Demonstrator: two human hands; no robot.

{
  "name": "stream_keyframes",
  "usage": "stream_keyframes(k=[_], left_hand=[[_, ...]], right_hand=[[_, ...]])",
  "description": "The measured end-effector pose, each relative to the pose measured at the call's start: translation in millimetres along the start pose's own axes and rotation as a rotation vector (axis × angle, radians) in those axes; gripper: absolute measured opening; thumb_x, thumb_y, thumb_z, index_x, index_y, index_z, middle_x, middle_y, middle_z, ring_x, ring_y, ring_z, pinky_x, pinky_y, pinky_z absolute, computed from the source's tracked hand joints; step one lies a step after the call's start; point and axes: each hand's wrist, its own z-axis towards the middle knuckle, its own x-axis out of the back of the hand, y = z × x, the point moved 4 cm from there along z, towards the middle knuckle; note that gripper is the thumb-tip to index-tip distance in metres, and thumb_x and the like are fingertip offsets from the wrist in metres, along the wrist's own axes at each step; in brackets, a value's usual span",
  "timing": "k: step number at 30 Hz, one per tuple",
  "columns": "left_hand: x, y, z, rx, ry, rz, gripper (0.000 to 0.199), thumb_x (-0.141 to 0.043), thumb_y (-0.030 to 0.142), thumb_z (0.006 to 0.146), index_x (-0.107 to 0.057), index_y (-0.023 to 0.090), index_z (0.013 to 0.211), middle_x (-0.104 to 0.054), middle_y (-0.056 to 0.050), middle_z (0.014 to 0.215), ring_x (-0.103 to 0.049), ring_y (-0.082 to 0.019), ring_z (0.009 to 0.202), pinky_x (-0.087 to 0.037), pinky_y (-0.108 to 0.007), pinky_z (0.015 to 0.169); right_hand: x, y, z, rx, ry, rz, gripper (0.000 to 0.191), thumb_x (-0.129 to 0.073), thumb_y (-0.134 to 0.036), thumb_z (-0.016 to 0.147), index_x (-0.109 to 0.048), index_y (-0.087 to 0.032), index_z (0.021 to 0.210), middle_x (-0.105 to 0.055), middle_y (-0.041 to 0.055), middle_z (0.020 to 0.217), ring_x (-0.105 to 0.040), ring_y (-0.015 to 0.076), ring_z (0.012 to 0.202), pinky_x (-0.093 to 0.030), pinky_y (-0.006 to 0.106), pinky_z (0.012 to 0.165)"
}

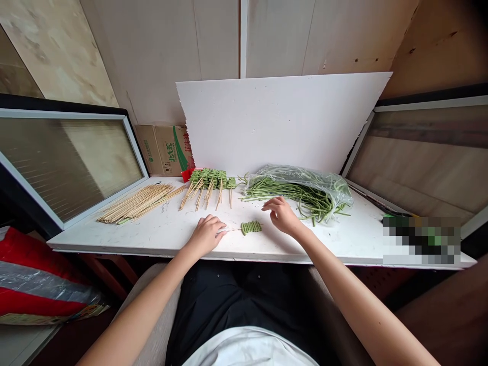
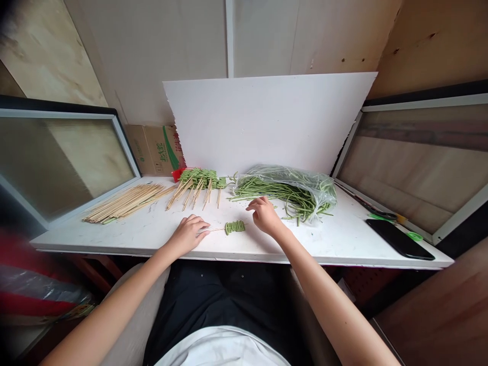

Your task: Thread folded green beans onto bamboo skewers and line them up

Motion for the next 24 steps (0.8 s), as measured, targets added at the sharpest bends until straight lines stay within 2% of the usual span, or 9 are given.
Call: stream_keyframes(k=[5, 11, 19, 24], left_hand=[[6.3, -14, 0, -0.011, -0.043, -0.008, 0.018, -0.063, 0.027, 0.100, -0.079, 0.021, 0.098, -0.075, -0.009, 0.099, -0.063, -0.028, 0.105, -0.047, -0.042, 0.091], [7.5, -15, 0, -0.067, -0.060, -0.055, 0.020, -0.058, 0.022, 0.101, -0.075, 0.020, 0.090, -0.071, -0.008, 0.095, -0.064, -0.025, 0.098, -0.049, -0.039, 0.088], [13.3, -8, 0, -0.075, 0.003, -0.107, 0.017, -0.055, 0.019, 0.100, -0.070, 0.019, 0.092, -0.068, -0.008, 0.095, -0.064, -0.024, 0.095, -0.051, -0.036, 0.085], [16.5, -19, 0, -0.040, 0.023, -0.097, 0.017, -0.056, 0.022, 0.100, -0.071, 0.019, 0.092, -0.069, -0.008, 0.094, -0.064, -0.024, 0.094, -0.051, -0.036, 0.085]], right_hand=[[2, 11, -2, -0.024, 0.030, -0.001, 0.046, -0.048, 0.001, 0.081, -0.082, -0.021, 0.103, -0.074, 0.0116, 0.112, -0.056, 0.0325, 0.109, -0.053, 0.050, 0.093], [0, 13, -3, -0.025, 0.029, 0.013, 0.045, -0.049, -0.001, 0.082, -0.082, -0.022, 0.102, -0.074, 0.0110, 0.112, -0.057, 0.0326, 0.110, -0.053, 0.051, 0.094], [0, 22, -3, -0.035, 0.074, 0.013, 0.042, -0.051, -0.003, 0.080, -0.083, -0.022, 0.100, -0.075, 0.0119, 0.111, -0.057, 0.0322, 0.107, -0.051, 0.051, 0.093], [-1, 24, -5, -0.040, 0.062, 0.014, 0.040, -0.050, -0.005, 0.082, -0.082, -0.020, 0.100, -0.075, 0.0119, 0.110, -0.057, 0.0317, 0.108, -0.051, 0.051, 0.094]])
